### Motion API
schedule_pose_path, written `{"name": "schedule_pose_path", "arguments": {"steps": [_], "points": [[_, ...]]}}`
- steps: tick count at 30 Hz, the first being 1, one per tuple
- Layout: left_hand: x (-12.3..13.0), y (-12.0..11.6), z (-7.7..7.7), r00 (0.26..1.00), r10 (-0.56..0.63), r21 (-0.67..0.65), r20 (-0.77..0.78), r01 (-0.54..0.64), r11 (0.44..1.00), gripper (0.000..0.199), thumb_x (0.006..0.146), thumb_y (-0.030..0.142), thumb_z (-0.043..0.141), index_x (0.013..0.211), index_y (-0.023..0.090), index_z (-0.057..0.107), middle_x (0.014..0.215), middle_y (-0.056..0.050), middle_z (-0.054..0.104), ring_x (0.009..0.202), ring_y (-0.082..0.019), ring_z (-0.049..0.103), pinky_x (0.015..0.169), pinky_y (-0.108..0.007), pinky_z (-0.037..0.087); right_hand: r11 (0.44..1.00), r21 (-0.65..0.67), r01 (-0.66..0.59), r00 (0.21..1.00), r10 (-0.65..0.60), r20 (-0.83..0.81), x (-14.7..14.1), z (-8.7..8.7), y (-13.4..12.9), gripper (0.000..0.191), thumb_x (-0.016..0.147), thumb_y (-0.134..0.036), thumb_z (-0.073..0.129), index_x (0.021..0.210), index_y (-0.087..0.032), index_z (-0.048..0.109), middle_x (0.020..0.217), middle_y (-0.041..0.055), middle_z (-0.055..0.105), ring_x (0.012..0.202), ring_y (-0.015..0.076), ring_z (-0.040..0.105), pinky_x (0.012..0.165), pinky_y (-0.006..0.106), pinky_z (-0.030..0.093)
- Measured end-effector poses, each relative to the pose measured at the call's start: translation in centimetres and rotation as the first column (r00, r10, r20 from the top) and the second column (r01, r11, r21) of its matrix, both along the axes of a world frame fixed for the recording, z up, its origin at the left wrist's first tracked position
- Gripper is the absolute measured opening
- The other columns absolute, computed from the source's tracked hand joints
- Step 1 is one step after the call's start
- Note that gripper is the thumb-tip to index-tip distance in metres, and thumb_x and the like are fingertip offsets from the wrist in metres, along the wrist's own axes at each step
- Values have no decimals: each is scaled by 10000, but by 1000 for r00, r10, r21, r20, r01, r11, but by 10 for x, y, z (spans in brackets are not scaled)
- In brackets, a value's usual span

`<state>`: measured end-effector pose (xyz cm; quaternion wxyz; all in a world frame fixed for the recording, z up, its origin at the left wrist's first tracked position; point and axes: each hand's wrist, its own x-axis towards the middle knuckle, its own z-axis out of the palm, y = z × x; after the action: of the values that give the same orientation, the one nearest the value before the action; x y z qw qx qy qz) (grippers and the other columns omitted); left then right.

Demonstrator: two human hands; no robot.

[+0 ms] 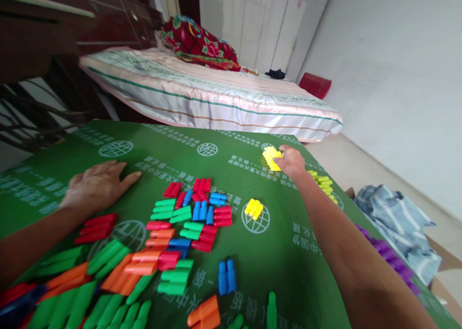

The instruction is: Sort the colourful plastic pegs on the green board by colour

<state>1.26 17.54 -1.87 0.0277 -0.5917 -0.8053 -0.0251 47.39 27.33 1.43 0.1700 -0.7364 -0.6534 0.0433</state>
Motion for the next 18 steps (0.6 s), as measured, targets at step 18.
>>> {"name": "schedule_pose_path", "arguments": {"steps": [18], "points": [[-1, 0, -2, 1000, -2, 1, -13, 2, 1000, 759, 849, 636, 153, 1351, 126, 405, 1478, -145, 358, 1364, -324, 303, 1116, -543, 290, 998, -57, 8, 987, 2, 159, -11, -1, 11, 446, 767, -324, 654, 1190, -187, 613, 1086, 121, 692, 1048, 268, 624, 816, 322, 460]]}}
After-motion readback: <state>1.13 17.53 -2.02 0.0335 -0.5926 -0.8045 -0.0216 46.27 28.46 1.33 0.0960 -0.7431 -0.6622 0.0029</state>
